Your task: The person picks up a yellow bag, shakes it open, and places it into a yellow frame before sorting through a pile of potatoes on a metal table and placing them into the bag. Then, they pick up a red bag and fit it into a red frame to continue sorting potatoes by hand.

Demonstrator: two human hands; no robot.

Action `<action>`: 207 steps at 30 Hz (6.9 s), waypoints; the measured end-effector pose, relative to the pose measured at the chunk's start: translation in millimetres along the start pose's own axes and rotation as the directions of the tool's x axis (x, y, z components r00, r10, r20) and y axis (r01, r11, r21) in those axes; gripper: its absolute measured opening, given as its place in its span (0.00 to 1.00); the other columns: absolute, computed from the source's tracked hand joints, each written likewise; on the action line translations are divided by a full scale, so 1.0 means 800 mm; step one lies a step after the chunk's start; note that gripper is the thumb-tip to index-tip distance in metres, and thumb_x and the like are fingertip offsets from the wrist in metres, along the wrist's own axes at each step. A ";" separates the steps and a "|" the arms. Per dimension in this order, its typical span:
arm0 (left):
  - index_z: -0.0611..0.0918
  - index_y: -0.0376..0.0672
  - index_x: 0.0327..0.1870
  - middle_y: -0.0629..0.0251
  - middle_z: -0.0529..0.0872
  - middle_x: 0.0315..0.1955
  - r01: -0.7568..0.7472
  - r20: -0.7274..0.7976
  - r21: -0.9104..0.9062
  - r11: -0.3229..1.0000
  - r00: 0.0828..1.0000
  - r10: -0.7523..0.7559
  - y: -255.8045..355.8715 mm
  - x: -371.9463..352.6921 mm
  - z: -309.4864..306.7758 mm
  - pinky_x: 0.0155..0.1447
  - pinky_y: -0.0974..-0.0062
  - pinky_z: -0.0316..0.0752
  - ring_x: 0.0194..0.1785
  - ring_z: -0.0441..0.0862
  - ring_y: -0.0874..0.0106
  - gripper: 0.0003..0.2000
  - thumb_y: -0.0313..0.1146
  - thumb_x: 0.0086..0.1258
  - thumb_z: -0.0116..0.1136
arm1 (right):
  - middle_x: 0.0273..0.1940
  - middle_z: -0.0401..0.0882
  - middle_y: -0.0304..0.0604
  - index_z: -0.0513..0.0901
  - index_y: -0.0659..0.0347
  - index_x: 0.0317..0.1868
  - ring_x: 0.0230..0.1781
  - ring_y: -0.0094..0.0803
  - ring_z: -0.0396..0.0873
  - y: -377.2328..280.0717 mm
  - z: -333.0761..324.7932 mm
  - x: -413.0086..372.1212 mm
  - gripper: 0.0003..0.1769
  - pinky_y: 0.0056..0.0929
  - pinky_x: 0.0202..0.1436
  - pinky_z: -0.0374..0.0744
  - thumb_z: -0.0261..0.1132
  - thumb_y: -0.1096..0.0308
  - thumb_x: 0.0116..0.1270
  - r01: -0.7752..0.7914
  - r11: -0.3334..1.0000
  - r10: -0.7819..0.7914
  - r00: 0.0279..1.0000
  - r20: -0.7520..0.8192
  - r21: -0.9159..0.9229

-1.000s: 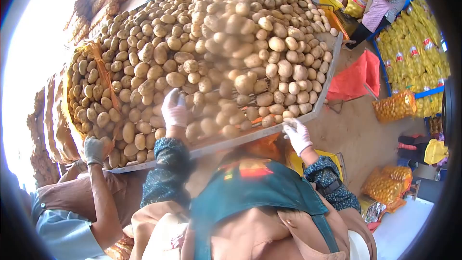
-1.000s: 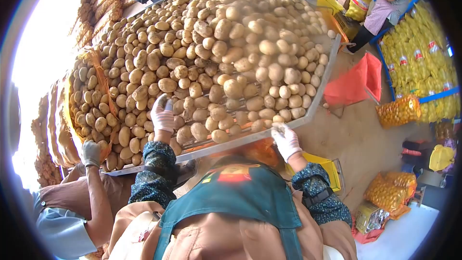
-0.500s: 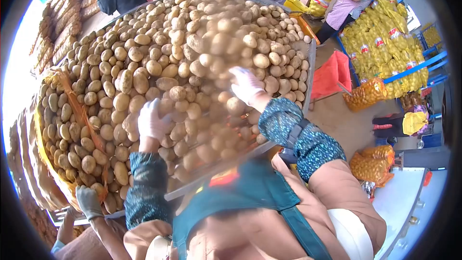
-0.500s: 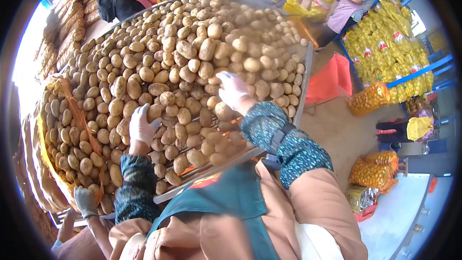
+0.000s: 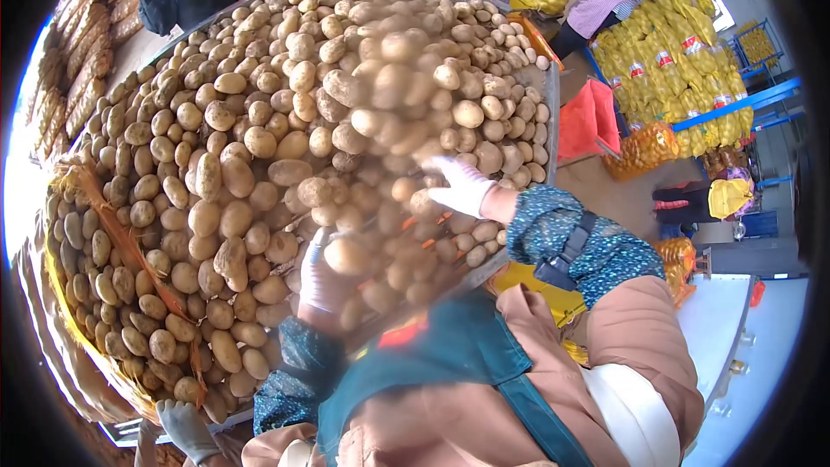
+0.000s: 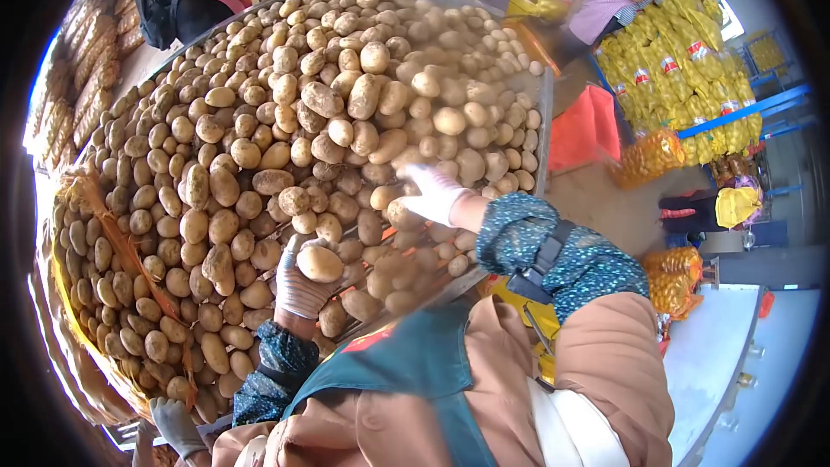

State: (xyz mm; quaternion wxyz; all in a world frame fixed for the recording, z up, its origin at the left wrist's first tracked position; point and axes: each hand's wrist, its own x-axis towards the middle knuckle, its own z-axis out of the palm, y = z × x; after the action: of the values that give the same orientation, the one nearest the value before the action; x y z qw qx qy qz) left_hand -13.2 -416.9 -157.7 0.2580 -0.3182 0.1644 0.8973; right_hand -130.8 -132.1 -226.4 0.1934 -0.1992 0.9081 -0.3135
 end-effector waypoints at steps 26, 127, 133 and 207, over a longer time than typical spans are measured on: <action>0.77 0.43 0.62 0.60 0.84 0.53 -0.050 0.172 0.161 0.986 0.985 0.022 -0.012 0.077 -0.029 0.54 0.66 0.78 0.54 0.82 0.65 0.20 0.41 0.73 0.58 | 0.48 0.77 0.50 0.77 0.58 0.51 0.52 0.43 0.77 -0.030 -0.001 0.078 0.24 0.41 0.56 0.76 0.71 0.57 0.56 0.034 0.848 -0.093 0.992 -0.085 -0.528; 0.74 0.41 0.63 0.53 0.80 0.57 0.682 -0.180 0.608 0.406 0.617 -0.766 -0.633 0.207 0.032 0.66 0.46 0.72 0.61 0.77 0.54 0.25 0.43 0.69 0.62 | 0.54 0.79 0.53 0.74 0.63 0.63 0.48 0.42 0.83 0.250 0.136 -0.719 0.31 0.41 0.46 0.84 0.70 0.61 0.63 0.227 -0.288 0.957 0.094 0.274 0.930; 0.66 0.52 0.73 0.60 0.77 0.63 0.352 -0.232 0.908 0.225 0.873 -0.430 -0.603 0.154 0.095 0.66 0.52 0.67 0.61 0.75 0.60 0.31 0.54 0.73 0.55 | 0.59 0.77 0.45 0.67 0.53 0.68 0.55 0.39 0.79 0.272 0.102 -0.678 0.31 0.45 0.50 0.81 0.65 0.59 0.67 0.090 -0.174 0.985 0.024 0.173 0.981; 0.66 0.41 0.67 0.54 0.76 0.61 -0.324 0.206 0.428 0.844 0.944 0.258 -0.030 0.106 0.036 0.70 0.49 0.67 0.63 0.74 0.56 0.36 0.59 0.66 0.49 | 0.31 0.81 0.32 0.82 0.57 0.38 0.31 0.21 0.80 0.108 -0.090 0.009 0.02 0.19 0.32 0.78 0.67 0.72 0.66 0.147 0.173 0.439 0.874 -0.210 0.974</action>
State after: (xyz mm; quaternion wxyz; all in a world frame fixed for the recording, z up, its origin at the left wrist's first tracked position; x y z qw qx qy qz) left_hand -70.0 -353.9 -195.4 0.1971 -0.1559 0.3981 0.8823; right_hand -192.0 -37.3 -231.3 0.0897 0.1405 0.5286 -0.8323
